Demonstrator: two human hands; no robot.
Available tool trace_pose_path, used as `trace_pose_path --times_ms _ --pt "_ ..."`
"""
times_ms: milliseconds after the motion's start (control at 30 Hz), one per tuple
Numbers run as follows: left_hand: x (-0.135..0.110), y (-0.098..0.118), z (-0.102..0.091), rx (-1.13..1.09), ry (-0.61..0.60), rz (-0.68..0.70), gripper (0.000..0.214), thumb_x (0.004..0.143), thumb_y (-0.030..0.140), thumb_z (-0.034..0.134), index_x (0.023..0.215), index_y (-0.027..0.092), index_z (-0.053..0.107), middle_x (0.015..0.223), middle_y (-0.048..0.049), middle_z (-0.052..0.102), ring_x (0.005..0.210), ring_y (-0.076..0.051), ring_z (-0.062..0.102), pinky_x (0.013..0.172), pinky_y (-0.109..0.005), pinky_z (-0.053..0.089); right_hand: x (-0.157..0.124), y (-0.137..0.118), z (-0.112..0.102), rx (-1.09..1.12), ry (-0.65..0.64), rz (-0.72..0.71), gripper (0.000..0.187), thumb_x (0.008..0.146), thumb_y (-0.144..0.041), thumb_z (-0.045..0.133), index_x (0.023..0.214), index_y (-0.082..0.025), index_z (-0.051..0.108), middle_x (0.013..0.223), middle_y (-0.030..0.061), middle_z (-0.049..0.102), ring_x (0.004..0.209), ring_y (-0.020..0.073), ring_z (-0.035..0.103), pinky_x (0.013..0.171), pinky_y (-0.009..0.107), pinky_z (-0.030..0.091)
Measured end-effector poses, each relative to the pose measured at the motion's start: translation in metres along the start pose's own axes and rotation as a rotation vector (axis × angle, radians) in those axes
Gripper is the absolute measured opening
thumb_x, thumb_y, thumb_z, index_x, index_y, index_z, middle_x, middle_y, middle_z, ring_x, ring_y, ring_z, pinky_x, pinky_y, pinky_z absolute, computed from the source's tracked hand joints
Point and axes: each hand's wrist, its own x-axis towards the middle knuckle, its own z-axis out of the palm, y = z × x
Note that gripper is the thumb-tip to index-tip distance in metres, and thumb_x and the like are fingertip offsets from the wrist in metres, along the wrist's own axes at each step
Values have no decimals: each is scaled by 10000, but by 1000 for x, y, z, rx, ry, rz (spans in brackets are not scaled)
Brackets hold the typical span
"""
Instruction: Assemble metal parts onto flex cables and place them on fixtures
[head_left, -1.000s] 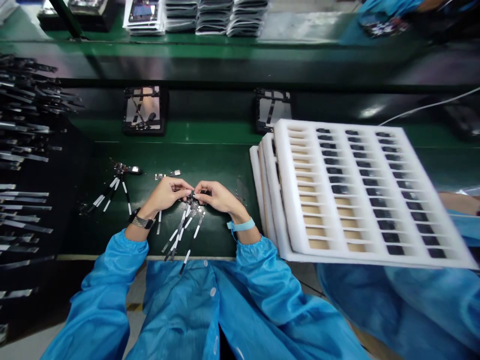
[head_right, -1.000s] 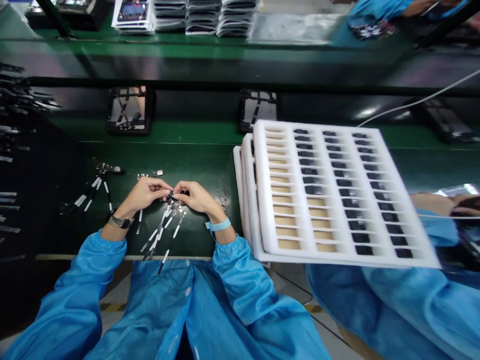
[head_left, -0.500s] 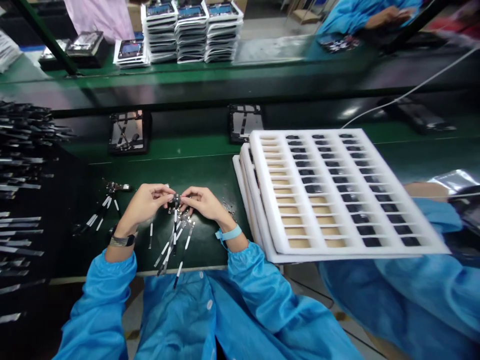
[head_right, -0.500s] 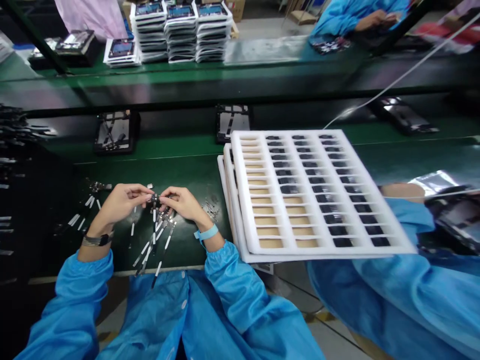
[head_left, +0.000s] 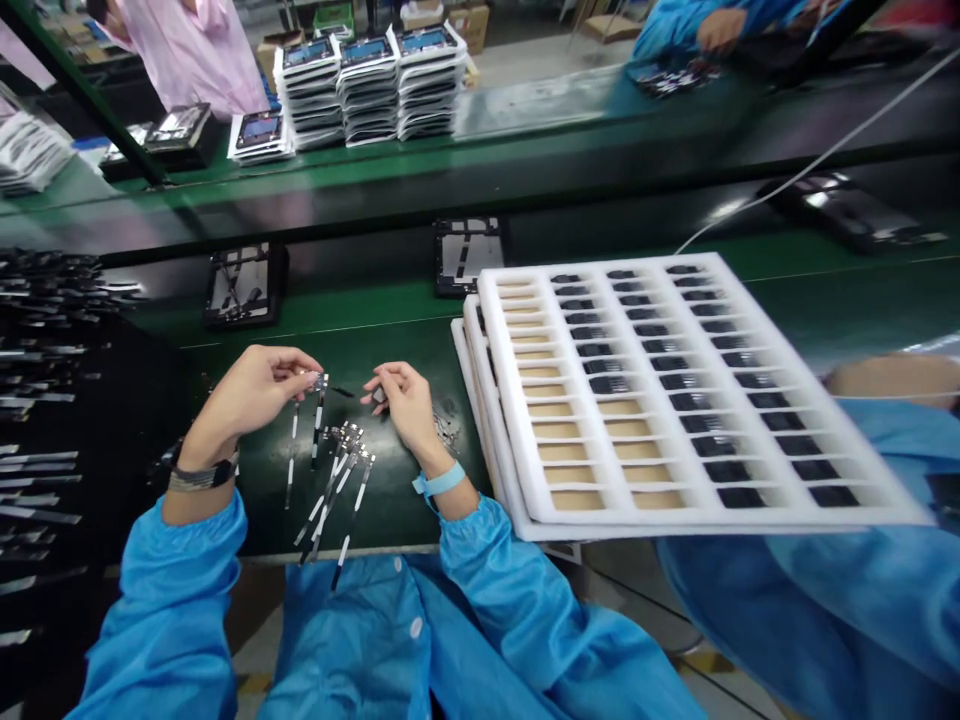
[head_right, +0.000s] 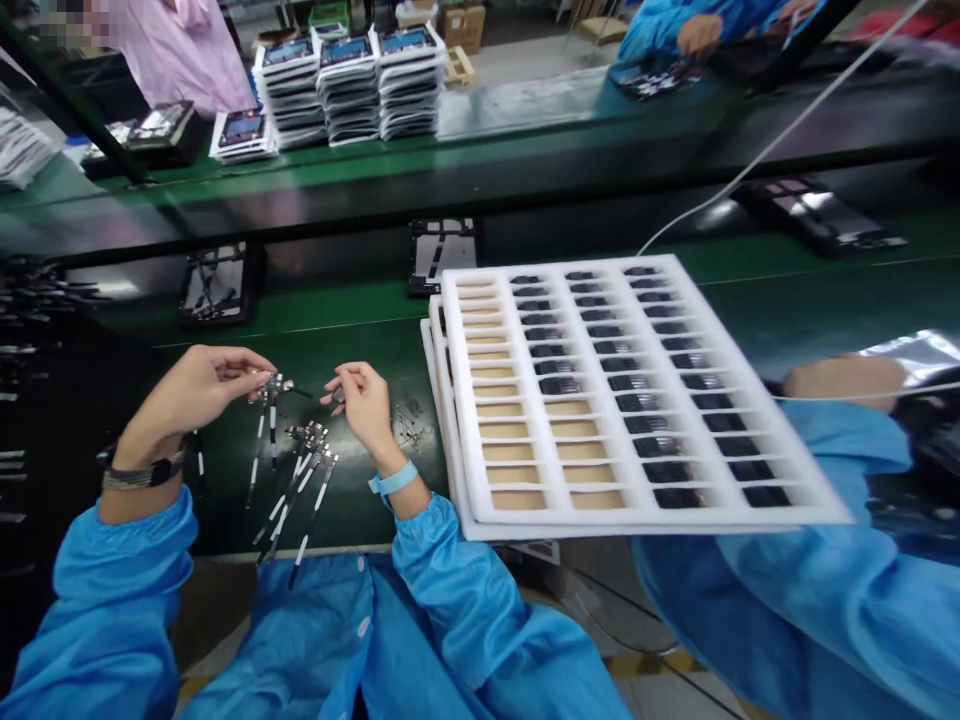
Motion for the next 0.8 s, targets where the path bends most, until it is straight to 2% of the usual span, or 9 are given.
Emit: trace_pose_path --times_ms 133,233,300,400,500,600,700,800 --pt "7 28 -15 2 71 33 268 799 456 819 885 204 791 767 -60 769 698 -220 719 678 -349 601 -1 0 1 -17 14 17 325 921 -503 743 976 -202 633 749 -6 705 573 136 711 445 193 477" --pt "27 58 -26 34 192 138 173 826 381 807 890 226 765 757 -36 753 705 -222 727 695 -372 623 -3 -1 5 -42 21 18 283 914 -463 734 971 -199 649 747 -12 683 569 127 689 451 194 467" --pt "58 80 -30 82 298 256 94 850 304 782 888 223 753 774 -33 751 714 -220 731 713 -382 625 -4 -1 6 -45 64 2 252 914 -434 719 970 -197 657 751 -11 670 582 126 680 454 194 464" --pt "134 114 -21 217 418 424 35 843 174 764 857 188 735 810 -53 752 788 -223 726 835 -403 615 -2 0 7 -22 134 -10 215 916 -398 697 983 -198 658 782 -5 658 604 128 667 452 198 466" --pt "223 137 16 358 424 494 62 860 110 743 878 163 718 951 -78 767 968 -225 694 1045 -413 542 1 4 5 11 190 -5 203 918 -356 668 1050 -205 639 827 -4 662 619 128 659 447 201 478" --pt "285 134 78 390 425 622 188 890 34 630 995 161 722 1168 -112 754 1148 -245 660 1131 -409 472 5 6 2 28 234 -35 215 928 -315 638 1113 -218 585 825 -15 675 623 129 662 452 198 482" --pt "306 102 138 421 402 680 197 890 26 582 895 167 720 1223 -158 737 1273 -310 619 1140 -454 448 8 4 -2 30 259 -82 176 958 -314 613 1091 -224 541 800 -20 686 607 128 663 459 198 478" --pt "300 62 174 487 262 667 178 921 84 593 869 168 741 1194 -168 743 1242 -347 619 1094 -505 453 9 5 -2 39 253 -71 161 975 -346 611 1047 -223 537 803 -13 699 581 123 651 465 208 500"
